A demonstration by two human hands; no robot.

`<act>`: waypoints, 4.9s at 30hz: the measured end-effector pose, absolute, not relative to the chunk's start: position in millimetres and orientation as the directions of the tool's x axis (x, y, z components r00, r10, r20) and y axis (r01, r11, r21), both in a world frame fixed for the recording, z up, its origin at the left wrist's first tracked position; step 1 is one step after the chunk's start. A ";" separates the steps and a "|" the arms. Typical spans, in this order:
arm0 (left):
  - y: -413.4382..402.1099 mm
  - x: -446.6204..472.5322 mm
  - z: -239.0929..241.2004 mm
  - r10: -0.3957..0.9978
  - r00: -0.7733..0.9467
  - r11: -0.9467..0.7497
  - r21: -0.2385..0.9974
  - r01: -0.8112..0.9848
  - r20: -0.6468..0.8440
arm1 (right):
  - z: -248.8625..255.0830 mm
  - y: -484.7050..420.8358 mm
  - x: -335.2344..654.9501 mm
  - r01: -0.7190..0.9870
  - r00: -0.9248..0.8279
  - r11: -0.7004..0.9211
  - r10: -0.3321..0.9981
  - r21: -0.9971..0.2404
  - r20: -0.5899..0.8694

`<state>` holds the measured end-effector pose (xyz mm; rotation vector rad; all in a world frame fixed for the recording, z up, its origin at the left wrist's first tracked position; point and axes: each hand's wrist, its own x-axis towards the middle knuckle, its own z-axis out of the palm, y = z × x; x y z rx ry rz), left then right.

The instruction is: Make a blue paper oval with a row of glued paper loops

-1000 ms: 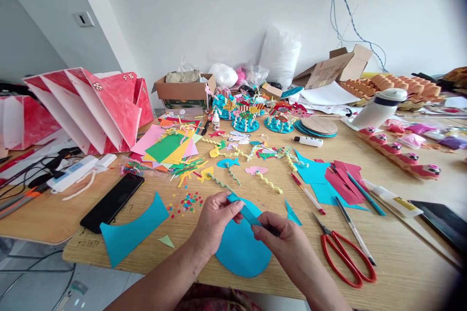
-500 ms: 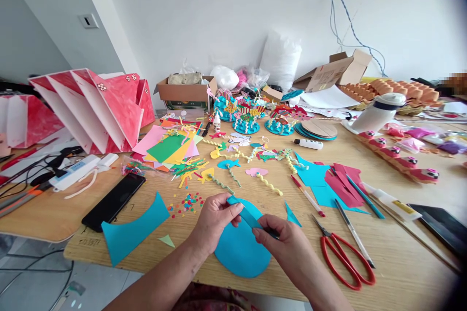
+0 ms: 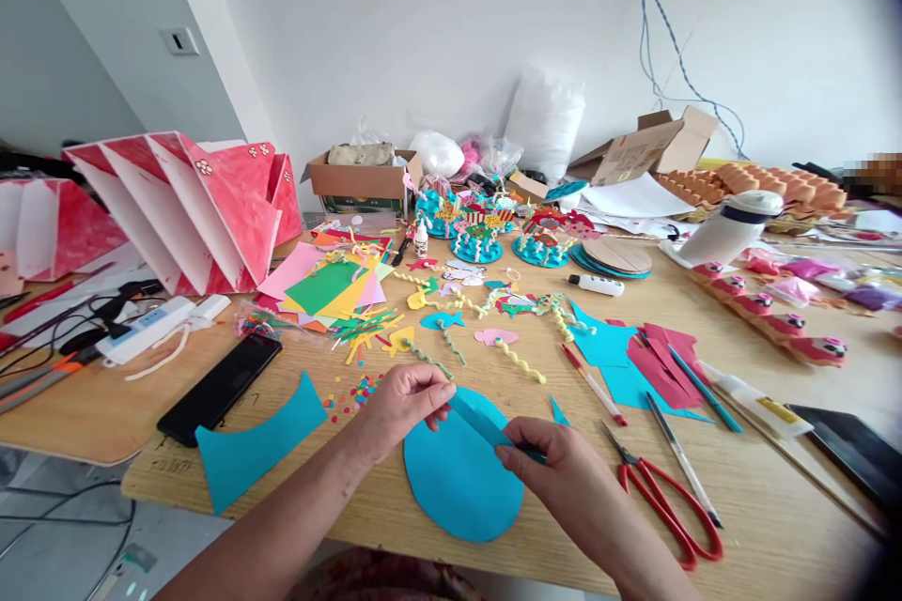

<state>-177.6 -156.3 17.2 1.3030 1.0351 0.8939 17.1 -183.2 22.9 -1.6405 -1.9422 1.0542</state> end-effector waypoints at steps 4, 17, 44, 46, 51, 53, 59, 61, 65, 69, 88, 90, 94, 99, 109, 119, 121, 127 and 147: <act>-150.3 -186.9 23.9 0.867 0.492 0.032 0.993 0.111 -0.083 | 28.0 -182.5 13.8 0.689 -0.252 0.074 0.957 -0.721 -0.142; -169.4 -153.9 -4.7 0.896 0.419 0.220 0.966 -0.137 -0.145 | 13.1 -189.5 10.0 0.637 -0.280 0.217 0.959 -0.740 0.039; -157.1 -193.8 43.1 0.857 0.500 -0.357 0.847 0.393 0.129 | 33.9 -197.3 20.1 0.837 -0.244 0.159 0.965 -0.523 -0.098; -161.4 -181.2 46.4 0.768 0.637 -0.498 0.687 0.529 0.066 | 33.6 -199.0 14.4 0.849 -0.269 0.191 0.959 -0.493 -0.092; -156.2 -164.8 40.3 0.685 0.728 -0.652 0.432 0.623 -0.017 | 33.5 -200.5 10.8 0.871 -0.277 0.214 0.957 -0.443 -0.084; -154.1 -164.9 37.4 0.679 0.734 -0.662 0.428 0.616 -0.007 | 35.0 -199.8 14.0 0.872 -0.277 0.208 0.956 -0.442 -0.097; -155.2 -168.8 36.3 0.683 0.730 -0.657 0.438 0.614 0.001 | 42.6 -196.4 24.7 0.880 -0.294 0.212 0.946 -0.424 -0.137; -154.8 -171.1 35.7 0.687 0.727 -0.658 0.439 0.611 0.018 | 45.6 -195.6 27.1 0.882 -0.293 0.208 0.945 -0.424 -0.146; -153.0 -177.4 37.4 0.717 0.697 -0.615 0.479 0.626 0.011 | 48.5 -194.7 33.1 0.906 -0.273 0.195 0.948 -0.377 -0.166; -150.3 -187.8 41.1 0.763 0.646 -0.522 0.566 0.638 -0.024 | 43.9 -194.4 45.6 0.914 -0.272 0.203 0.949 -0.351 -0.158; -151.9 -212.7 18.4 0.867 0.452 -0.052 0.865 0.499 -0.208 | 14.2 -196.0 83.5 0.070 -0.111 0.086 0.991 -0.994 0.078; -153.4 -211.1 18.5 0.872 0.440 -0.040 0.865 0.500 -0.214 | 14.3 -194.2 81.6 0.083 -0.093 0.064 0.994 -0.994 0.056; -156.5 -207.8 20.5 0.873 0.438 -0.024 0.880 0.475 -0.213 | 15.0 -189.1 80.5 0.127 -0.026 0.068 0.998 -0.990 0.065; -157.7 -208.5 12.0 0.881 0.425 -0.005 0.894 0.447 -0.208 | 12.5 -186.6 77.0 0.199 0.032 0.117 0.992 -0.973 0.126; -166.8 -200.2 38.1 0.830 0.518 -0.123 0.839 0.529 -0.205 | 55.5 -187.0 58.2 0.609 -0.177 0.249 0.968 -0.753 0.177; -161.9 -151.6 41.0 0.902 0.432 -0.193 0.900 0.391 0.006 | 60.3 -176.7 41.8 0.493 -0.147 0.282 0.960 -0.823 0.240; -160.3 -150.2 36.2 0.924 0.383 -0.096 0.955 0.281 -0.020 | 53.0 -175.7 39.2 0.324 -0.028 0.242 0.969 -0.915 0.246; -163.6 -138.6 30.7 0.972 0.220 0.108 0.984 -0.141 -0.075 | 21.2 -184.6 7.3 0.069 -0.015 0.124 0.992 -0.990 0.123; -165.0 -118.2 16.5 0.989 0.140 0.098 0.924 -0.369 -0.049 | 9.9 -191.5 -16.5 -0.170 0.016 -0.006 1.000 -0.985 -0.009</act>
